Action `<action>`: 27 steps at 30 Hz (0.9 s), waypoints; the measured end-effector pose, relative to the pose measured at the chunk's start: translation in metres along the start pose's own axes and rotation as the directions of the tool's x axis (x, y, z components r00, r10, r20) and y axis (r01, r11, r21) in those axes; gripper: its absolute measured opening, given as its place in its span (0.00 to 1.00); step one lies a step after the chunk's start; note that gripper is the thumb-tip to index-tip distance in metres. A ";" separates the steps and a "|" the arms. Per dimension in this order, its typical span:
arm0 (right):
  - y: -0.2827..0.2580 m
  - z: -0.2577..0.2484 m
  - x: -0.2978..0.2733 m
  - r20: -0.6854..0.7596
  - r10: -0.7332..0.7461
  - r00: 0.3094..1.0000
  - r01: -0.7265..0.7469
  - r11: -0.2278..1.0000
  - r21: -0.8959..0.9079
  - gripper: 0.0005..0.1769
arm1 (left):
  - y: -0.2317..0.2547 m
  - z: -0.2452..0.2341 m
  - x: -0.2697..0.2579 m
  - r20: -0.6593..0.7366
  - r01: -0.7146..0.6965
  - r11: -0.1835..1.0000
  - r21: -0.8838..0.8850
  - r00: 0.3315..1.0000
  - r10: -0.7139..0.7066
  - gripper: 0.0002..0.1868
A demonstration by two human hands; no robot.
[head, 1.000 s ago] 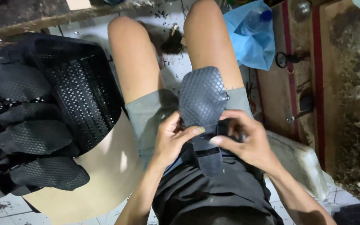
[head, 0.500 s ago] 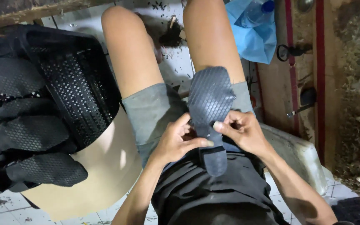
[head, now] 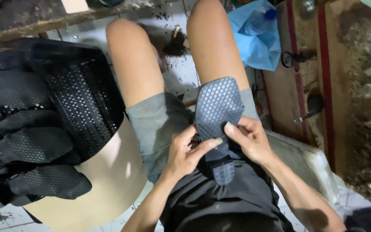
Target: Assembling sandals by attaching straps and soles using adhesive and hand tools
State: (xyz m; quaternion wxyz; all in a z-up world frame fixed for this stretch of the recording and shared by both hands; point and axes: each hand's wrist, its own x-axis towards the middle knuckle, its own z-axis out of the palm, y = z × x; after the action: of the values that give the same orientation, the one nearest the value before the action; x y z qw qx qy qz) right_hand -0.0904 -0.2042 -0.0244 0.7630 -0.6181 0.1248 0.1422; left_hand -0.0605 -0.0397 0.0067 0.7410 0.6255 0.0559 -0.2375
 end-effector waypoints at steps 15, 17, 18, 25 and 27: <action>0.030 -0.013 -0.012 -0.238 -0.057 0.970 0.040 0.996 -0.076 0.04 | -0.026 0.014 -0.007 -0.199 0.015 0.978 -0.208 0.978 -0.058 0.05; 0.012 -0.005 -0.011 -0.254 -0.066 0.965 0.048 0.996 -0.079 0.04 | -0.038 0.010 -0.004 -0.217 0.041 0.934 -0.354 0.968 -0.125 0.04; -0.010 0.005 -0.012 -0.250 -0.145 0.957 0.108 0.982 -0.158 0.07 | -0.043 0.005 0.000 -0.190 0.020 0.825 -0.564 0.970 -0.154 0.04; 0.042 0.000 -0.014 0.134 -0.004 0.991 -0.003 0.999 0.051 0.36 | -0.016 -0.011 0.035 0.077 0.060 0.457 -0.888 0.997 0.020 0.25; 0.004 0.022 0.000 0.060 -0.033 0.998 0.031 0.999 0.030 0.32 | -0.009 -0.022 0.046 0.113 0.045 0.581 -0.813 0.990 0.082 0.24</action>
State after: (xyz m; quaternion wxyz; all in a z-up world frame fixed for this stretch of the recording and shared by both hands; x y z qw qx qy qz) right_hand -0.0916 -0.1818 -0.0231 0.7776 -0.6040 0.0938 0.1470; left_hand -0.0187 -0.0326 -0.0238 0.9495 0.1996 0.1005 -0.2204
